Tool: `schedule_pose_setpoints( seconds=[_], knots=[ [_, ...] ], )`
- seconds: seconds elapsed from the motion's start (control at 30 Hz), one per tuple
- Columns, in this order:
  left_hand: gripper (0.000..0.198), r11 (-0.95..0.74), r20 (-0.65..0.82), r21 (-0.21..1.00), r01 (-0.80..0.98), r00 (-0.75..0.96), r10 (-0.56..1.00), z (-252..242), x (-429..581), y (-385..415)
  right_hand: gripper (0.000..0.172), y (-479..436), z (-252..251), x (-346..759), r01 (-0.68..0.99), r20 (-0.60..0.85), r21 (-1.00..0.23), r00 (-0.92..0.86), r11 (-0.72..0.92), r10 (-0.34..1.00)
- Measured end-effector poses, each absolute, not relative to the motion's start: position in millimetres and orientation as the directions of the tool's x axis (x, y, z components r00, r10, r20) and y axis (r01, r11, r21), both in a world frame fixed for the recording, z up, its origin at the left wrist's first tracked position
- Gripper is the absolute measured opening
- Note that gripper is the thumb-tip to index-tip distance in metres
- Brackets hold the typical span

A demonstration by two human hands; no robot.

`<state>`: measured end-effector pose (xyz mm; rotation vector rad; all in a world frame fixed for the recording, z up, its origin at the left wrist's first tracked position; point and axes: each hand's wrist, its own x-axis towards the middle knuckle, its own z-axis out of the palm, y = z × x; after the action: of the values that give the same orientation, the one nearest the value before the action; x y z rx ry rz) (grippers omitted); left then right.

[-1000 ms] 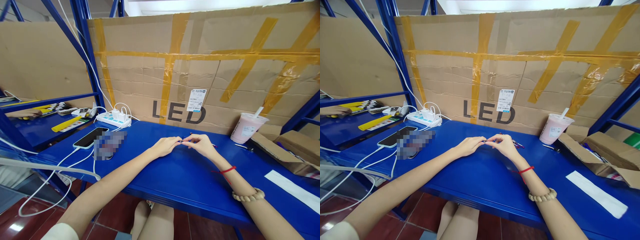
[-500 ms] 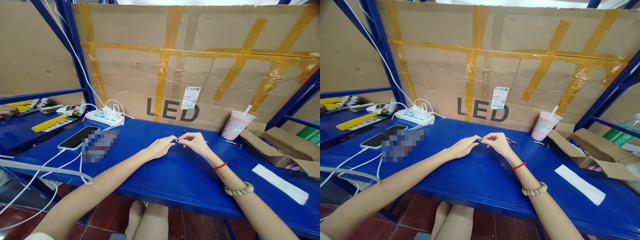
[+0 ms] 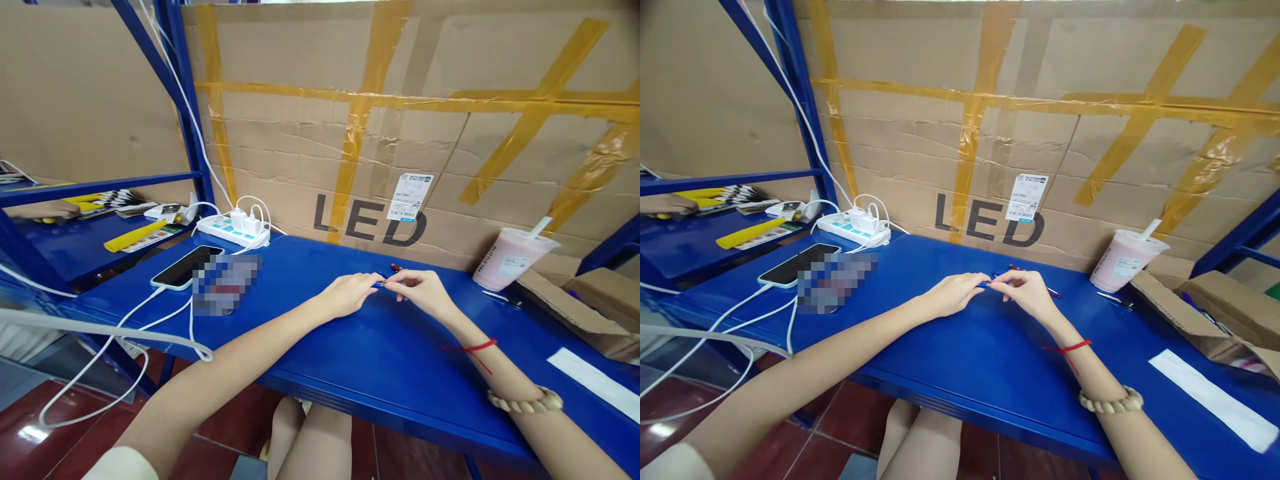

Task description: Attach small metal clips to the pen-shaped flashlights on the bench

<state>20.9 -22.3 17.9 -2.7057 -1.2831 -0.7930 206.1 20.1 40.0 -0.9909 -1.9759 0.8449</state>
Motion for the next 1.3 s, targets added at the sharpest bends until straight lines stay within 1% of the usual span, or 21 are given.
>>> schedule_pose_setpoints(
  seconds=[0.2,0.3,0.4,0.6,0.8,0.9,1.07,1.17,1.23,1.3],
  knots=[
    [0.021,-0.626,0.449,0.086,0.775,0.531,0.719,21,21,-25,0.036,24,36,207,0.378,0.256,-0.818,-0.434,0.433,0.864],
    [0.023,-0.623,0.441,0.047,0.781,0.543,0.715,22,19,-25,0.034,27,33,206,0.407,0.227,-0.801,-0.473,0.44,0.851],
    [0.024,-0.625,0.44,0.021,0.78,0.554,0.707,21,17,-24,0.034,27,33,206,0.4,0.211,-0.793,-0.527,0.459,0.823],
    [0.026,-0.633,0.407,0.048,0.772,0.564,0.719,22,14,-23,0.036,24,35,206,0.398,0.176,-0.776,-0.608,0.489,0.774],
    [0.023,-0.646,0.391,0.089,0.758,0.57,0.723,26,11,-23,0.036,19,35,205,0.359,0.224,-0.757,-0.642,0.546,0.733],
    [0.022,-0.646,0.408,0.091,0.758,0.563,0.718,28,10,-23,0.035,17,36,204,0.348,0.263,-0.739,-0.64,0.577,0.722],
    [0.021,-0.644,0.44,0.088,0.76,0.55,0.709,31,11,-24,0.033,19,37,206,0.358,0.357,-0.687,-0.592,0.632,0.723],
    [0.021,-0.637,0.44,0.084,0.766,0.545,0.713,31,13,-25,0.032,21,36,207,0.355,0.408,-0.682,-0.54,0.639,0.736],
    [0.021,-0.637,0.433,0.073,0.767,0.551,0.713,30,14,-25,0.032,21,36,207,0.344,0.407,-0.701,-0.526,0.625,0.747],
    [0.021,-0.639,0.418,0.057,0.767,0.563,0.713,30,15,-25,0.033,20,36,206,0.335,0.374,-0.727,-0.539,0.6,0.754]
  ],
)
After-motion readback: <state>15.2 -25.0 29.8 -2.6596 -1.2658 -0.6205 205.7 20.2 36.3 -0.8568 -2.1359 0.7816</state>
